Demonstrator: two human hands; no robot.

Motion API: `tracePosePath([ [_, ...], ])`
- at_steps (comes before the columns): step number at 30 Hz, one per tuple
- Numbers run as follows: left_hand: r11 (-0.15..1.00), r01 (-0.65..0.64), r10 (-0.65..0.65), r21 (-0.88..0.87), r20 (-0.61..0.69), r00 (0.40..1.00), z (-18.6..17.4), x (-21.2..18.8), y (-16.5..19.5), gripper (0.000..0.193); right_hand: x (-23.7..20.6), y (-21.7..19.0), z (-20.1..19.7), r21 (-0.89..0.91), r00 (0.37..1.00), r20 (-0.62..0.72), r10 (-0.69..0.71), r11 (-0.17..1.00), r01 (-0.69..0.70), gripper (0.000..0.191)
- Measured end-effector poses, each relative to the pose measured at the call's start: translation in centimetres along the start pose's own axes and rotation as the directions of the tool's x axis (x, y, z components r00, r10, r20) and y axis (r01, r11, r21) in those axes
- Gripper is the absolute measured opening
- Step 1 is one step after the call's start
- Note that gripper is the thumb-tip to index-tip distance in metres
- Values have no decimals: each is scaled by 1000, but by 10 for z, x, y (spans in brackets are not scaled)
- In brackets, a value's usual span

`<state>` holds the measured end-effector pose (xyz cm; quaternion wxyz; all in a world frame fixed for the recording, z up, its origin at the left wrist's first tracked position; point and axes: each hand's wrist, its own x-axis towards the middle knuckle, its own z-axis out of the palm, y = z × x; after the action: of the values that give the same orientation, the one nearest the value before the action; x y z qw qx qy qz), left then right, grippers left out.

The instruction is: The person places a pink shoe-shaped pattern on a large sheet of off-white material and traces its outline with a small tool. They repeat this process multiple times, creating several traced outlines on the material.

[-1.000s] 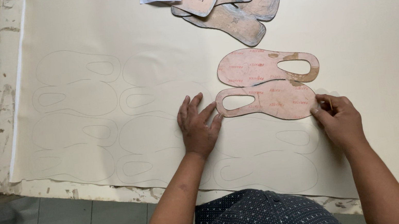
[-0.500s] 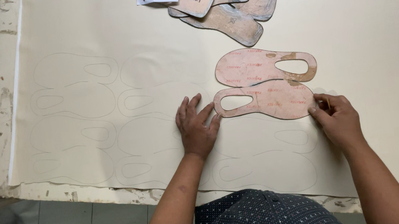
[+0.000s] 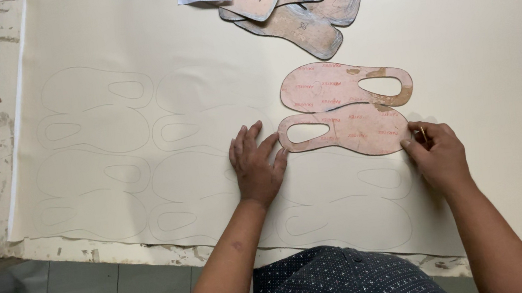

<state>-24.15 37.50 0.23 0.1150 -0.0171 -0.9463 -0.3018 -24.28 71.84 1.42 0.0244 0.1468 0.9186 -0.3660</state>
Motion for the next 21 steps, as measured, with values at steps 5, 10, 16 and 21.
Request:
tracePosePath([
  [5,969,-246,245,-1,88,965,19,-12,34,41,4,6,3,-21,1000,-1,-17,1000,17,41],
  [10,800,-584,592,-138,22,806,60,-11,95,37,4,11,5,-27,1000,-4,-28,999,28,42],
  [16,853,-515,521,-80,94,848,79,0,114,34,5,18,8,-39,1000,-3,-31,999,31,44],
  [21,847,-530,522,30,133,842,90,-2,121,30,7,4,3,-151,997,4,-82,985,81,44],
])
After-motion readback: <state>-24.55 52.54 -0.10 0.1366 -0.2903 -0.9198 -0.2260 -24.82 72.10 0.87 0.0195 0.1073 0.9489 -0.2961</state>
